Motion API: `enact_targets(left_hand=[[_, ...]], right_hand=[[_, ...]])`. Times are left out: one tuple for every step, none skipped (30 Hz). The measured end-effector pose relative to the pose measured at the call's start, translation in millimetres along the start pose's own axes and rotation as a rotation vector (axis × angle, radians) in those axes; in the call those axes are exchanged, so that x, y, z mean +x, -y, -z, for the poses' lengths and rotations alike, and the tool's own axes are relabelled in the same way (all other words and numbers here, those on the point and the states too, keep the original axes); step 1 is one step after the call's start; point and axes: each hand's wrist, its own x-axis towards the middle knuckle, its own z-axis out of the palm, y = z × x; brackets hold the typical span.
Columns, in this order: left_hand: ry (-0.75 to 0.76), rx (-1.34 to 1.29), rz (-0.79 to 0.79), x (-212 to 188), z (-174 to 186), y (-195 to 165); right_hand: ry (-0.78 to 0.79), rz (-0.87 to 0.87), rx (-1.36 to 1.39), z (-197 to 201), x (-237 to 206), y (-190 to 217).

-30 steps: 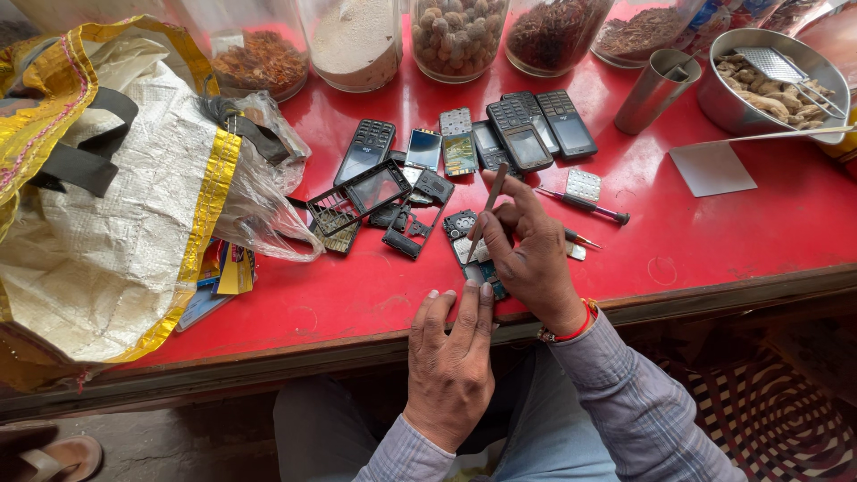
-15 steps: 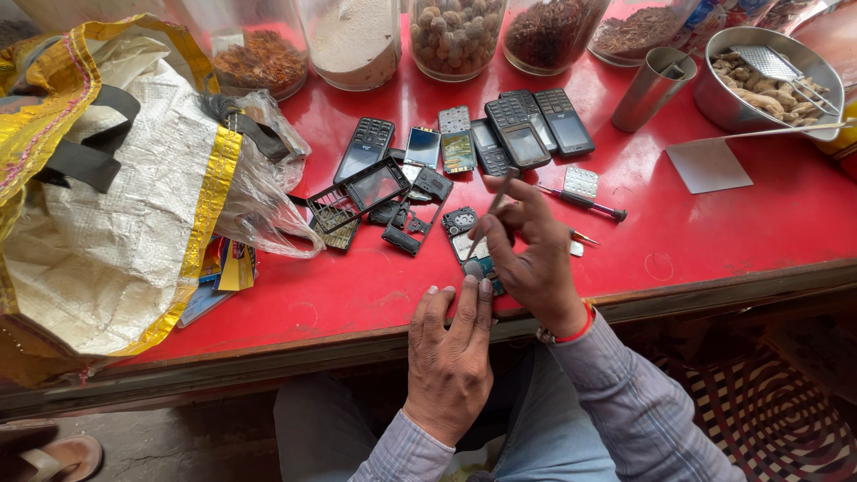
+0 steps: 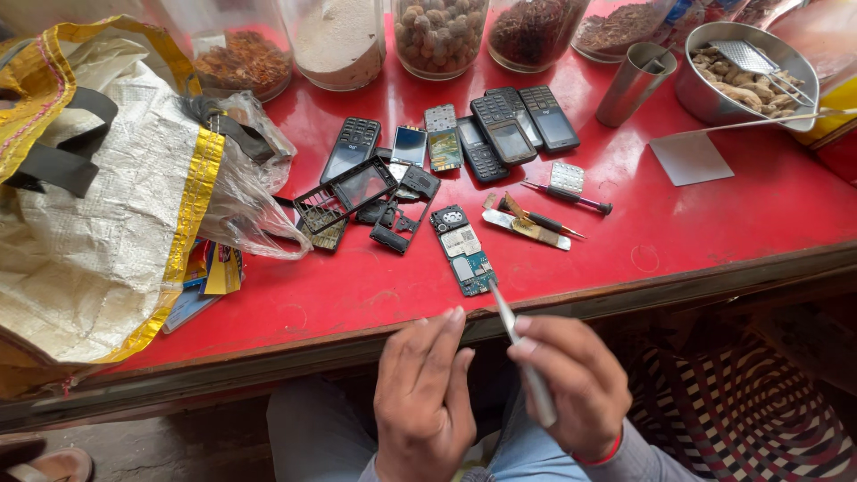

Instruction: The person holds a mobile phone, removes its back cover and battery, then uses a pry tool to lift and separate the internal board and components from the housing. They set the disassembled housings and keypads aside on the red workbench and continue prying at the board with a small metal tool.

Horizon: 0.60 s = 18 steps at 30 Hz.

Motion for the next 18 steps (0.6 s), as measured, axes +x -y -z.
enact_targets(left_hand=[[-0.004,-0.106,0.054,-3,3,-4],[-0.016,-0.089,0.015,-4,5,-6],[-0.026,-0.073,-0.025,-6,6,-7],[-0.037,-0.057,-0.066,-7,6,-7],[-0.061,-0.029,-0.117,-6,7,-5],[-0.084,-0.002,-0.166,-6,8,-2],[-0.105,0.023,-0.213,-6,10,0],[-0.102,0.026,-0.224,-5,12,3],[-0.100,0.028,-0.238,-4,12,6],[-0.096,0.029,-0.249,-3,13,8],[-0.091,0.018,-0.228,-3,14,8],[-0.087,0.007,-0.209,-3,14,9],[-0.084,-0.006,-0.191,-1,13,10],[-0.081,-0.030,-0.139,1,13,12],[-0.077,-0.053,-0.085,3,11,14],[-0.072,-0.074,-0.031,6,11,15],[-0.084,-0.090,0.040,9,11,18],[-0.095,-0.107,0.113,14,11,22]], right_hand=[[0.021,0.070,0.003,0,0,4],[0.049,0.125,0.011,-1,0,6],[0.077,0.179,0.019,-2,1,8],[0.104,0.235,0.027,-4,2,10],[0.119,0.268,0.032,-6,3,12],[0.135,0.298,0.036,-9,4,14],[0.153,0.327,0.040,-11,5,16],[0.145,0.320,0.051,-14,7,18],[0.136,0.315,0.060,-16,8,20],[0.128,0.307,0.069,-18,9,21],[0.145,0.281,0.090,-17,9,22],[0.160,0.256,0.110,-16,10,22],[0.175,0.232,0.129,-15,12,20],[0.163,0.173,0.123,-14,13,17],[0.152,0.112,0.120,-12,14,14],[0.140,0.052,0.118,-11,16,9],[0.147,-0.019,0.067,-10,20,0],[0.157,-0.091,0.016,-10,24,-11]])
